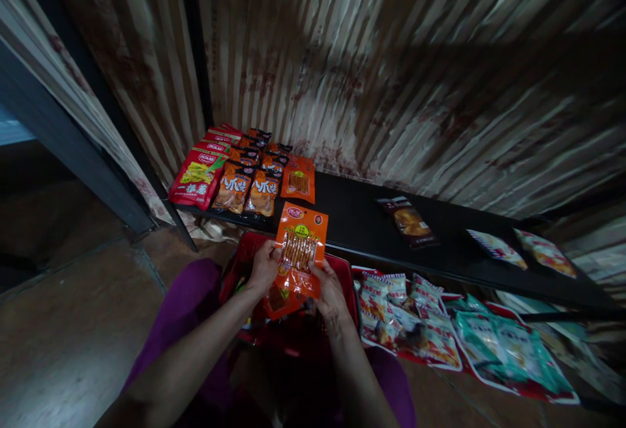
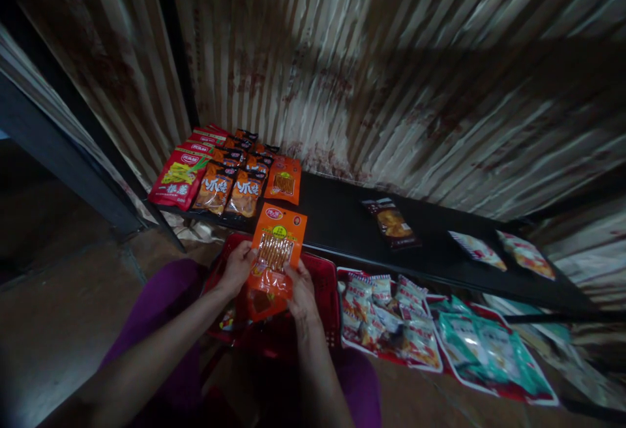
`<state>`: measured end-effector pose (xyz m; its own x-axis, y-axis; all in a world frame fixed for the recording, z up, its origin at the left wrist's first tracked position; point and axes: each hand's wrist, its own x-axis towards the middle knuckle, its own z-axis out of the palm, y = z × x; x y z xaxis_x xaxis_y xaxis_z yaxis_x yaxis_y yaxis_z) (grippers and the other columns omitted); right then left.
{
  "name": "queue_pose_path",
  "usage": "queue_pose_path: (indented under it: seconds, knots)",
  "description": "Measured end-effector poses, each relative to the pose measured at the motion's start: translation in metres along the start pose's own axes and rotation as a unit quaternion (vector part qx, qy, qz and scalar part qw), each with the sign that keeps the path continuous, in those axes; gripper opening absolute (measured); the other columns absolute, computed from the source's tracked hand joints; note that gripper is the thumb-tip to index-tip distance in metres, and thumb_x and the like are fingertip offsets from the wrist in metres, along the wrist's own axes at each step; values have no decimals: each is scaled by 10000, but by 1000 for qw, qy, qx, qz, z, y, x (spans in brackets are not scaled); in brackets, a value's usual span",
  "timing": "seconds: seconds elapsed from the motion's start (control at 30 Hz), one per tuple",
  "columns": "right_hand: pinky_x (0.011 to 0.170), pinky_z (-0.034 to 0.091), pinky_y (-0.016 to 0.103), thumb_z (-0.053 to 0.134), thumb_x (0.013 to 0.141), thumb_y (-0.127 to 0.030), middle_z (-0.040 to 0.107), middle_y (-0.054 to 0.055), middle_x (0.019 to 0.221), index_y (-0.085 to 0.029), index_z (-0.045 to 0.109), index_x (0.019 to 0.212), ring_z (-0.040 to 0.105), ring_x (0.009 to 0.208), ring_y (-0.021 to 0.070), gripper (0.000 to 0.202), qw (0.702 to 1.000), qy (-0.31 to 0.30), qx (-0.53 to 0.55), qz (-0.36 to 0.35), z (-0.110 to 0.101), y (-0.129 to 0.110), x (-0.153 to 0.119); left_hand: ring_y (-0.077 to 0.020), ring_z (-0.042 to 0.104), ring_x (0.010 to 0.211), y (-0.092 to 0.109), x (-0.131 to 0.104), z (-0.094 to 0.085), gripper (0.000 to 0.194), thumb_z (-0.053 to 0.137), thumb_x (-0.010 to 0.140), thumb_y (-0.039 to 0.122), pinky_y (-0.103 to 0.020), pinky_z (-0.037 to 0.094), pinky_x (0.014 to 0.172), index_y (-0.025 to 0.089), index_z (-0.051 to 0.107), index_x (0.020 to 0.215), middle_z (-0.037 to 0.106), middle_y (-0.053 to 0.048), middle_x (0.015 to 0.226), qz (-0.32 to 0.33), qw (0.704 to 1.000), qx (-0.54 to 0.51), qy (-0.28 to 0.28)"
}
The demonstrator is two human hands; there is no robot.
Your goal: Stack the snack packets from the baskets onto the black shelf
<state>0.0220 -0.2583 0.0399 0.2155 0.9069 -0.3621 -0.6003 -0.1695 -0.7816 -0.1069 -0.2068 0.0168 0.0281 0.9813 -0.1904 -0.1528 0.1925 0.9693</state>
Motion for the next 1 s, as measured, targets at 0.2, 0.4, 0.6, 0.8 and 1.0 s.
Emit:
queue_pose_path:
  seconds: [0.2, 0.4, 0.6, 0.8, 1.0]
  knots:
    - [574, 560, 289, 792, 597, -195, 739, 3, 814, -223, 667, 861, 679, 634, 176, 293, 1000, 6, 5, 3, 2, -9, 19, -116, 543, 658, -3, 22, 7, 51, 506, 776, 189, -205, 405, 617, 185, 548, 748, 598, 23, 691, 15, 999, 38, 10]
    - [548, 525, 275, 836, 522, -211, 725, -6, 718, -210, 665, 789, 659, 578, 168, 318, 1000, 23, 9, 16, 7, -17, 35, -113, 526, 639, -2, 40, 12, 66, 472, 777, 177, -208, 410, 614, 185, 513, 726, 556, 34, 656, 28, 998, 63, 15]
    - [549, 508, 278, 843, 481, -231, 700, -29, 641, -213, 649, 714, 630, 542, 156, 303, 999, 36, -2, 10, 10, -21, 52, -111, 528, 651, 8, 52, 17, 79, 474, 771, 155, -201, 419, 617, 186, 518, 712, 555, 36, 659, 40, 996, 76, 30]
    - [575, 504, 280, 833, 490, -229, 709, -21, 667, -200, 622, 680, 636, 566, 155, 286, 999, 34, -5, 0, 12, -28, 65, -105, 518, 632, 10, 67, 22, 112, 452, 792, 153, -196, 407, 603, 185, 511, 703, 550, 36, 654, 53, 993, 102, 37]
    - [593, 513, 289, 798, 527, -204, 717, -7, 684, -195, 653, 763, 654, 602, 172, 277, 999, 29, -18, -20, 8, -32, 81, -103, 507, 629, 8, 90, 29, 138, 436, 806, 147, -201, 404, 624, 188, 495, 689, 521, 42, 642, 70, 988, 134, 41]
